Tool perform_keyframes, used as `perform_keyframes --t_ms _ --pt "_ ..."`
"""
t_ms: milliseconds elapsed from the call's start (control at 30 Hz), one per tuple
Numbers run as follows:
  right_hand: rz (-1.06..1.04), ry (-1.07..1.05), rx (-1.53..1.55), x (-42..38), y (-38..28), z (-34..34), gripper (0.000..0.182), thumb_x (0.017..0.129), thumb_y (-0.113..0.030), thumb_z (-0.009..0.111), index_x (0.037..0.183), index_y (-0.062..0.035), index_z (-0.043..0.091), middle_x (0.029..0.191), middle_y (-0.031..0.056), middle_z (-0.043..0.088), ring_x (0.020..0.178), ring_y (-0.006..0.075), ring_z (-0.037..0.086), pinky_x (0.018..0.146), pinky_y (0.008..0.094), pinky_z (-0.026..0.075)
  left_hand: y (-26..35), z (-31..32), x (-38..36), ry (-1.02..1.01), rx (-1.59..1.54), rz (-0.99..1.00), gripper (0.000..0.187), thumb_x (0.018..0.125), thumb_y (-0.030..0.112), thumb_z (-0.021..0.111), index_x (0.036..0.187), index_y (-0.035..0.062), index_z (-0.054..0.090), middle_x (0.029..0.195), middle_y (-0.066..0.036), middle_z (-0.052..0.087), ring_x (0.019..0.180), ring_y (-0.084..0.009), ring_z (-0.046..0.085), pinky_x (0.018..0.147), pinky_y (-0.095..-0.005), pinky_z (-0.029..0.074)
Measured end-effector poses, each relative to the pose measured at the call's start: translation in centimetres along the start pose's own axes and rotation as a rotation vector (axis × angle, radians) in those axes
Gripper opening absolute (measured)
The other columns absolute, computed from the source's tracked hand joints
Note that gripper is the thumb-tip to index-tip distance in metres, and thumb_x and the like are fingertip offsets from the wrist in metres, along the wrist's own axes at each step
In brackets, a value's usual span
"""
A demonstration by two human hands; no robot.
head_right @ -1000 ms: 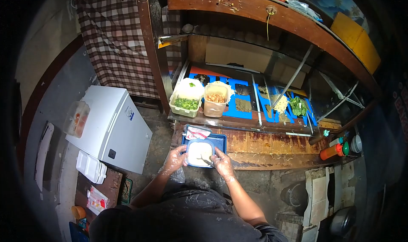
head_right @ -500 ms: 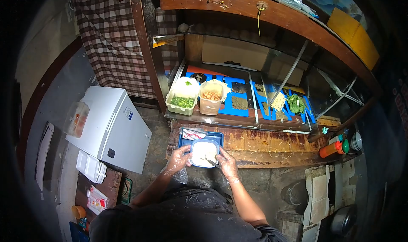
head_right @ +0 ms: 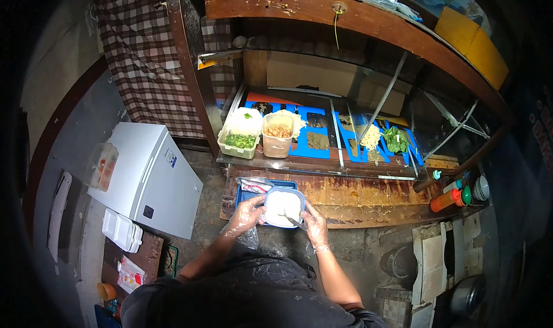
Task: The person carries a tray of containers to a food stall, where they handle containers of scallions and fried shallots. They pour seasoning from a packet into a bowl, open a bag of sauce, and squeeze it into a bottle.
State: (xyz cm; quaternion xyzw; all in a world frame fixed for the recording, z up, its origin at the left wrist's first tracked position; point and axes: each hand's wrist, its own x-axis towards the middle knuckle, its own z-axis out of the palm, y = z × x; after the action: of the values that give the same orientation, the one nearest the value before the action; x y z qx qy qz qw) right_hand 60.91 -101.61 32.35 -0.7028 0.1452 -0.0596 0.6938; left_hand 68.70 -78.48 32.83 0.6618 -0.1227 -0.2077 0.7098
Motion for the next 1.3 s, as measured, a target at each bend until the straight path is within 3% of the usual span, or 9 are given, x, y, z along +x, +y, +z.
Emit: perform_keyframes --t_ms 100,433,667,1300 --pt "-0.010 0.031 0.025 0.2 0.3 -0.9 0.045 0.096 -0.011 0.060 0.138 0.0009 0.052 0.126 0.0132 0.062 0.112 0.0180 0.059 0.096 0.0297 0.046 0.3 0.8 0.4 -0.005 -0.002 0.009 0.052 0.094 0.009 0.063 0.138 -0.0108 0.043 0.126 -0.020 0.060 0.074 -0.0099 0.063 0.060 -0.0241 0.055" --pt "-0.042 0.037 0.058 0.7 -0.8 -2.7 0.046 0.096 -0.014 0.060 0.138 0.0031 0.051 0.125 0.0144 0.063 0.112 0.0180 0.060 0.098 0.0299 0.045 0.5 2.2 2.0 -0.058 -0.035 0.015 0.053 0.095 0.008 0.062 0.141 -0.0092 0.041 0.125 -0.017 0.062 0.073 -0.0087 0.063 0.061 -0.0234 0.054" --pt "-0.085 0.074 0.044 0.6 -1.2 -3.4 0.047 0.095 -0.015 0.061 0.137 0.0026 0.052 0.123 0.0146 0.064 0.110 0.0176 0.060 0.098 0.0298 0.045 1.9 2.8 2.2 -0.085 -0.016 0.019 0.051 0.095 0.007 0.061 0.140 -0.0093 0.042 0.110 -0.015 0.066 0.068 -0.0099 0.063 0.060 -0.0237 0.054" --pt "-0.098 0.042 0.003 0.9 -2.6 -2.3 0.046 0.096 -0.017 0.059 0.136 0.0037 0.052 0.117 0.0148 0.067 0.105 0.0162 0.063 0.090 0.0280 0.049 2.2 1.9 1.7 -0.051 -0.027 0.058 0.051 0.095 0.005 0.060 0.140 -0.0107 0.041 0.125 -0.020 0.061 0.076 -0.0126 0.066 0.062 -0.0244 0.056"
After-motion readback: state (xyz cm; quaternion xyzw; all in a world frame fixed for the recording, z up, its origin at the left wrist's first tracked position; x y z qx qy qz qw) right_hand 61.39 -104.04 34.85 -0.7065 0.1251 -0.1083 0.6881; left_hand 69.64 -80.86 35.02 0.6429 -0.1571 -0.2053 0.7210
